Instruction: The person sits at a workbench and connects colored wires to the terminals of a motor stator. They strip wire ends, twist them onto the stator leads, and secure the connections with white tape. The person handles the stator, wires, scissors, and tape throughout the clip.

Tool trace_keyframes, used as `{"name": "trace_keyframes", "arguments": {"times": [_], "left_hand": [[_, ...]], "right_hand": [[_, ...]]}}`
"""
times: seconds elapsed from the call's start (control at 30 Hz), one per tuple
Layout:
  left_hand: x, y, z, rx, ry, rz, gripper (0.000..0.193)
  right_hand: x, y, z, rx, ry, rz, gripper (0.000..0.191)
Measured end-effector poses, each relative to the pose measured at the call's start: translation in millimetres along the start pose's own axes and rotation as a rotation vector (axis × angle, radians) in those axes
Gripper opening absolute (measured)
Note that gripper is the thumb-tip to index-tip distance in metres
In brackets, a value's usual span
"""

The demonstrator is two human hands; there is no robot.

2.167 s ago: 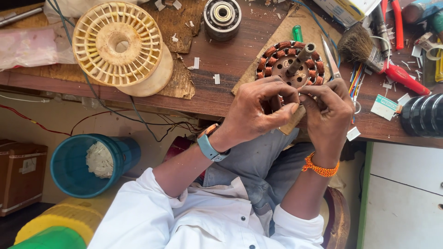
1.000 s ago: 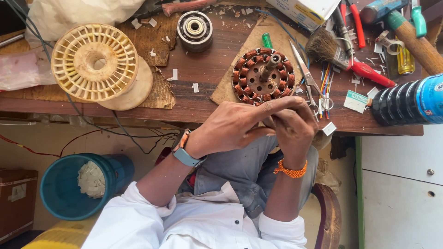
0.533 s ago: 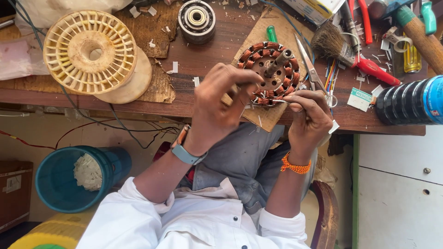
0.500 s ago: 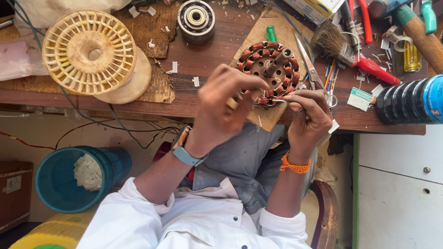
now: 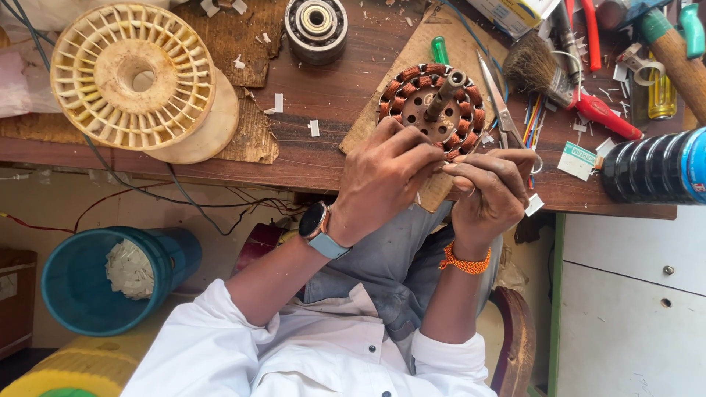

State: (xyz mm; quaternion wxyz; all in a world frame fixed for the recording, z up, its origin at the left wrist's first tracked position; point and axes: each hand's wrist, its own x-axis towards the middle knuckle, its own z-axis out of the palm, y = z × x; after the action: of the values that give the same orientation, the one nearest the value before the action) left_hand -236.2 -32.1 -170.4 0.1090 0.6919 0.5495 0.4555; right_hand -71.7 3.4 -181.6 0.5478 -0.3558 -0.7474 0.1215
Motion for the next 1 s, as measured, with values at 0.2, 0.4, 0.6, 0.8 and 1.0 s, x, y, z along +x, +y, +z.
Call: {"name": "trace_keyframes", "arguments": {"times": [0.2, 0.4, 0.6, 0.8, 1.0], "left_hand": [[15.2, -21.9, -1.8, -0.17, -0.052, -0.065, 0.03], [18.7, -31.3, 3.0, -0.215, -0.004, -0.1, 0.023], [1.8, -36.5, 2.0, -0.134, -0.011, -0.185, 0.025], [-12.0, -36.6, -27.2, -0.308, -0.063, -0.097, 0.04], [-25.5, -9.1, -48.1, -0.252, -0.174, -0.147, 0.027]], "right_hand": [[11.3, 14.4, 14.8, -0.021, -0.032, 0.008, 0.03], [12.2, 21.4, 25.6, -0.049, -0.022, -0.025, 0.035], [-1.1, 20.4, 34.8, 0.111, 0.049, 0.084, 0.045], [-19.5, -9.9, 16.2, 0.22, -0.032, 0.423, 0.029], [-17.7, -46.3, 3.6, 0.025, -0.235, 0.283, 0.018]]}}
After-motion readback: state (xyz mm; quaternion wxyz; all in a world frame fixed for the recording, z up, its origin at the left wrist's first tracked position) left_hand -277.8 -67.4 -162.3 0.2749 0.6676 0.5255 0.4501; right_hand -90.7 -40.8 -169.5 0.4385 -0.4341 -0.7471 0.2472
